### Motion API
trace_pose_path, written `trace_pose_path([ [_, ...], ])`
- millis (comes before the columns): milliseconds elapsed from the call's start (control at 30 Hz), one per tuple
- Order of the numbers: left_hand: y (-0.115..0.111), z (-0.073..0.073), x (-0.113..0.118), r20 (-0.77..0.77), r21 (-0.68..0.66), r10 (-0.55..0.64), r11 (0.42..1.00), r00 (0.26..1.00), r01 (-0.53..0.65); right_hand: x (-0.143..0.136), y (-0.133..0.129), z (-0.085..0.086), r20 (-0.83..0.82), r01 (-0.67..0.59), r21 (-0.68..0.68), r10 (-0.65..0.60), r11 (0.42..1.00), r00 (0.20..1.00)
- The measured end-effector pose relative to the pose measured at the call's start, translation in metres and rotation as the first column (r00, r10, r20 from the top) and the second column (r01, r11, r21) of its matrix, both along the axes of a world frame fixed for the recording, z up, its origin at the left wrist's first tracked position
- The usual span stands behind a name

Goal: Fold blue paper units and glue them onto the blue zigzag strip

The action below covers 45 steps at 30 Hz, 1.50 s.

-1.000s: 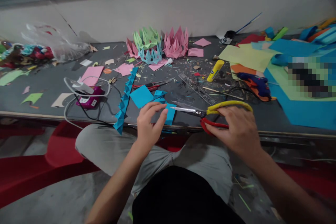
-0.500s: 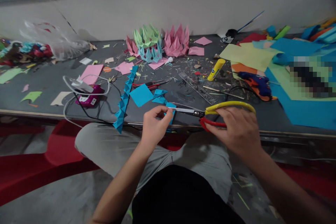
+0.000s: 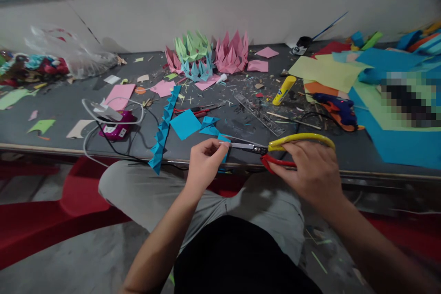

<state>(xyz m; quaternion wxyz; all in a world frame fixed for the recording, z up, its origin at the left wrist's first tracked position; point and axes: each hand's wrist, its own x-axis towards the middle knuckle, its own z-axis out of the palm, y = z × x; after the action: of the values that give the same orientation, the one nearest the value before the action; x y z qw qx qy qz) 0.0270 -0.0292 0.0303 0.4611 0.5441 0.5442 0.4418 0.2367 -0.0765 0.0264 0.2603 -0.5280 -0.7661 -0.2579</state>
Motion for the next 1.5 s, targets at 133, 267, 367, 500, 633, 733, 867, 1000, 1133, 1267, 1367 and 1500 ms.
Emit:
trace_pose_path([
  [133, 0.001, -0.002, 0.001, 0.017, -0.014, 0.026, 1.0, 1.0, -0.026, 0.0, 0.0, 0.001, 0.024, 0.003, 0.003, -0.003, 1.0, 1.0],
  [267, -0.001, -0.001, 0.001, 0.004, -0.017, 0.03, 0.999, 1.0, -0.03, -0.001, -0.001, 0.001, 0.025, 0.006, -0.004, -0.006, 1.0, 1.0],
  [367, -0.002, 0.0, 0.0, 0.011, -0.016, 0.016, 1.0, 1.0, -0.016, -0.001, -0.001, 0.0, 0.002, 0.004, -0.006, -0.004, 1.0, 1.0],
  [500, -0.001, 0.0, 0.001, 0.034, -0.03, 0.035, 0.999, 0.999, -0.034, -0.001, -0.002, 0.0, 0.004, 0.003, 0.001, -0.003, 1.0, 1.0],
  [633, 0.0, -0.001, 0.003, 0.016, -0.036, 0.054, 0.998, 0.998, -0.054, -0.003, -0.004, 0.002, 0.044, 0.015, 0.012, -0.016, 1.0, 0.999],
  [733, -0.001, -0.002, 0.004, 0.001, -0.031, 0.069, 0.997, 0.998, -0.069, -0.004, -0.005, 0.003, 0.051, 0.028, 0.006, -0.028, 1.0, 0.998],
  [867, -0.002, -0.002, 0.003, -0.003, -0.014, 0.069, 0.998, 0.998, -0.069, -0.004, -0.006, 0.001, 0.037, 0.021, -0.019, -0.02, 1.0, 0.999],
  [1000, -0.004, -0.002, 0.001, 0.008, -0.021, 0.051, 0.998, 0.999, -0.051, -0.002, -0.005, -0.003, -0.018, 0.012, -0.048, -0.013, 0.999, 1.0],
  [1133, -0.007, 0.0, 0.001, 0.101, -0.041, 0.028, 0.999, 0.994, -0.024, -0.001, -0.006, -0.004, -0.066, 0.012, -0.061, -0.016, 0.998, 0.998],
  [1267, -0.007, 0.003, -0.002, 0.115, 0.015, 0.024, 1.0, 0.993, -0.026, 0.0, -0.007, -0.004, -0.087, -0.009, -0.088, 0.002, 0.996, 0.996],
  [1367, -0.003, 0.007, -0.007, 0.08, 0.102, -0.001, 0.995, 0.997, -0.007, 0.002, -0.007, -0.005, -0.084, -0.015, -0.077, 0.009, 0.997, 0.996],
  [1500, 0.008, 0.017, -0.016, -0.046, 0.124, -0.157, 0.979, 0.987, 0.162, 0.003, -0.007, -0.004, -0.056, -0.035, -0.053, 0.032, 0.998, 0.998],
])
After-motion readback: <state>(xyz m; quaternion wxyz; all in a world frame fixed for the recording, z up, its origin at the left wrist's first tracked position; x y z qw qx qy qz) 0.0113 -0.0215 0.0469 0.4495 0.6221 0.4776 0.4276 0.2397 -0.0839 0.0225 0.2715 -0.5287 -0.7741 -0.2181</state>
